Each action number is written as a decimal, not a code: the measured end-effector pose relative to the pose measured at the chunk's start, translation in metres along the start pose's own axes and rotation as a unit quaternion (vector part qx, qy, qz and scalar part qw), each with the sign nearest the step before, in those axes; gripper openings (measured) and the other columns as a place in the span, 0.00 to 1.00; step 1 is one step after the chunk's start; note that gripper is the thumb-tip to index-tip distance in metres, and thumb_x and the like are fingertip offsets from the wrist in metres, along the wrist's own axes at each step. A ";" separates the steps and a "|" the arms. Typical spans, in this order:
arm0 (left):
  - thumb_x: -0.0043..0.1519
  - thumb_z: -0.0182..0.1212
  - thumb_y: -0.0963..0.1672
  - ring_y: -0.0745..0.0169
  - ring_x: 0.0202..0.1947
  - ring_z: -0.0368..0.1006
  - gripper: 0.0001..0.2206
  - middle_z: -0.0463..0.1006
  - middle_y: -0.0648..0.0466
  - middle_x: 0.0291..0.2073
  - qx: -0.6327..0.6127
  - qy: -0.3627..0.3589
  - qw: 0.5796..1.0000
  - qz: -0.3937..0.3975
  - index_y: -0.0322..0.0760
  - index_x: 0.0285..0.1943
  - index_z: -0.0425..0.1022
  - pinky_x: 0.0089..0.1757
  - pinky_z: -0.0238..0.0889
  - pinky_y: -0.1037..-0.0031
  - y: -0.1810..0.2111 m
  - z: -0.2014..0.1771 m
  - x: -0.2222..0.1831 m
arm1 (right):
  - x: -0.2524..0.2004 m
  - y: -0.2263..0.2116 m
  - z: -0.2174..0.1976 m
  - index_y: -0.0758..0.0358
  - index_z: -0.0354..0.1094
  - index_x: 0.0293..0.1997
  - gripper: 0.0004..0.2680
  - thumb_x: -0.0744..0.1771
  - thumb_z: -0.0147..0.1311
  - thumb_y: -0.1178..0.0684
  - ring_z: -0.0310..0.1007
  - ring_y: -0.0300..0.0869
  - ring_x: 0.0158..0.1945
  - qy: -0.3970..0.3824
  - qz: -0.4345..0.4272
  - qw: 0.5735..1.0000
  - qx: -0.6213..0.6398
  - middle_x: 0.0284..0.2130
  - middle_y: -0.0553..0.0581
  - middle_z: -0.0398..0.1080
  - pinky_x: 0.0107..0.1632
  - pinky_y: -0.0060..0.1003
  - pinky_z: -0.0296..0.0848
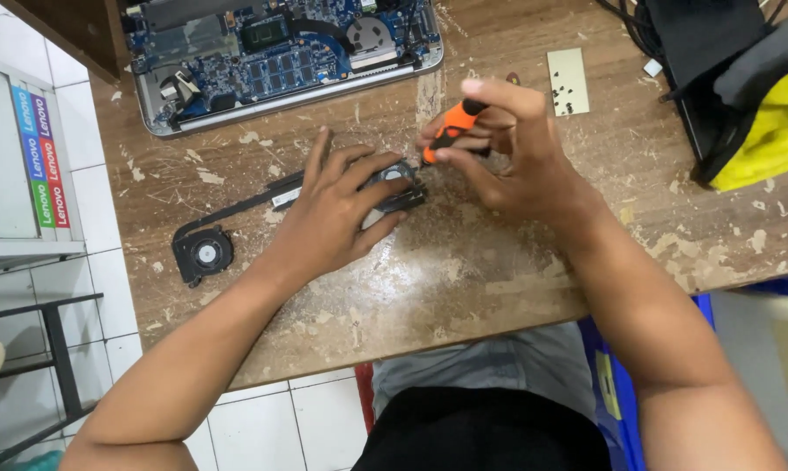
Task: Detailed maintenance of laptop cooling fans including disassembly and cleaning using hand tools.
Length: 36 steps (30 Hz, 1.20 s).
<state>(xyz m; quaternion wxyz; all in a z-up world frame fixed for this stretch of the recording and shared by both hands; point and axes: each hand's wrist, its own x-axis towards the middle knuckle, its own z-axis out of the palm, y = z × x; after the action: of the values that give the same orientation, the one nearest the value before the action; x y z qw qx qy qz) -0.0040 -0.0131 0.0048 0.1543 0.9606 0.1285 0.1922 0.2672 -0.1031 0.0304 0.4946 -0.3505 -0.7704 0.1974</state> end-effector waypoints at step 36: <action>0.73 0.58 0.53 0.38 0.70 0.65 0.23 0.72 0.46 0.72 0.088 -0.083 0.993 -0.009 0.47 0.76 0.73 0.72 0.39 0.28 0.012 -0.011 0.007 | -0.003 -0.003 -0.045 0.56 0.70 0.45 0.09 0.72 0.67 0.47 0.78 0.63 0.34 -0.104 0.340 0.836 -0.418 0.32 0.59 0.78 0.33 0.61 0.71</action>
<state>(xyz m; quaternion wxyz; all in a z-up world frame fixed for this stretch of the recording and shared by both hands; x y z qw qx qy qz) 0.0003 -0.0190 0.0210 0.0814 0.9818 0.1406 0.0987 0.3079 -0.1095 0.0498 0.1192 -0.7415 -0.6586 0.0474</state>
